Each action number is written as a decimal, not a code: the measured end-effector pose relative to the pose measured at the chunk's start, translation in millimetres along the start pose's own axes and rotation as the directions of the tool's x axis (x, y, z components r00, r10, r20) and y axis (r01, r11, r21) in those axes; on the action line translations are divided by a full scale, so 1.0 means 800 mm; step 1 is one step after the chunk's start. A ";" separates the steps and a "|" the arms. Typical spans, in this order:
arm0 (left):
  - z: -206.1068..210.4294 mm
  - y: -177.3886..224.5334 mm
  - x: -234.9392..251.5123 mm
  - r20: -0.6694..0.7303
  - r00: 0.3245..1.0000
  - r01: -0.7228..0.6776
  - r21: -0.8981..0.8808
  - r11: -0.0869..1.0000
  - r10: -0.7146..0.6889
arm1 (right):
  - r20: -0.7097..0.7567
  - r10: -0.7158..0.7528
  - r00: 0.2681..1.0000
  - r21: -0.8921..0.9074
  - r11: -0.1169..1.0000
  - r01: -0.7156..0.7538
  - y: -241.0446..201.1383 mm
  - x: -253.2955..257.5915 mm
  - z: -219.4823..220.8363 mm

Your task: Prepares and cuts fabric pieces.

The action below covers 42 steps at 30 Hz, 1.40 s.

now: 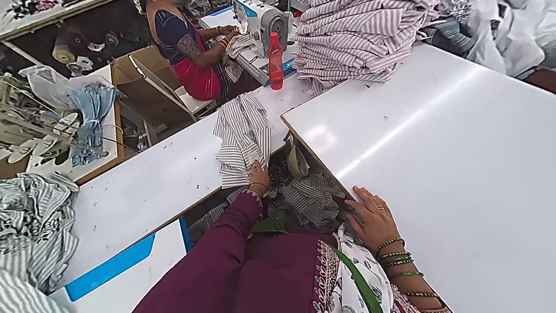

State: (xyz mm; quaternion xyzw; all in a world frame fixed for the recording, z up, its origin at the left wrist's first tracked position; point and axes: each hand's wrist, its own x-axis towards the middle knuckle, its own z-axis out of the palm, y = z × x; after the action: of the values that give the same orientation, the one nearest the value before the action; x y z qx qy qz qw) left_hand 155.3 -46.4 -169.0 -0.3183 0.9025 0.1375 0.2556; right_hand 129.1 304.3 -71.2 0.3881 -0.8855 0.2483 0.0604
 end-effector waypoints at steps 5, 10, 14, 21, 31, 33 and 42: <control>0.002 0.001 0.002 0.001 1.000 0.005 0.015 1.000 -0.005 | 0.003 -0.005 1.000 0.002 1.000 0.005 -0.001 0.000 -0.002; -0.002 0.007 -0.015 -0.087 0.996 0.003 -0.097 0.995 -0.011 | 0.002 -0.006 1.000 0.005 1.000 0.006 -0.002 -0.001 -0.003; 0.003 0.020 -0.033 -0.428 0.888 -0.373 -0.460 0.806 0.166 | -0.004 -0.007 1.000 0.003 1.000 0.007 -0.003 0.000 -0.003; -0.069 0.070 -0.061 0.017 0.999 0.029 -0.820 -0.572 0.028 | -0.003 -0.006 1.000 0.008 1.000 0.006 -0.001 0.000 -0.002; -0.041 0.057 -0.061 0.093 0.995 0.089 -0.988 -0.124 -0.027 | -0.034 -0.033 0.999 -0.007 0.999 0.033 0.002 -0.002 0.003; -0.041 0.055 -0.058 0.131 0.991 0.125 -0.970 -0.209 -0.017 | -0.031 -0.032 0.999 -0.007 0.999 0.032 0.004 -0.002 0.004; -0.032 0.049 -0.052 0.162 0.986 0.143 -0.949 -0.280 -0.045 | -0.019 -0.022 1.000 -0.014 1.000 0.021 0.001 -0.001 0.002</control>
State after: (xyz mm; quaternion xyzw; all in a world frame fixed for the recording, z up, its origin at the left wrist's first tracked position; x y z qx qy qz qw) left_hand 148.1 -5.8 -121.9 -0.4607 0.3983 0.7907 -0.0618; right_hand 129.1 304.6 -73.3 0.3947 -0.8823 0.2454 0.0744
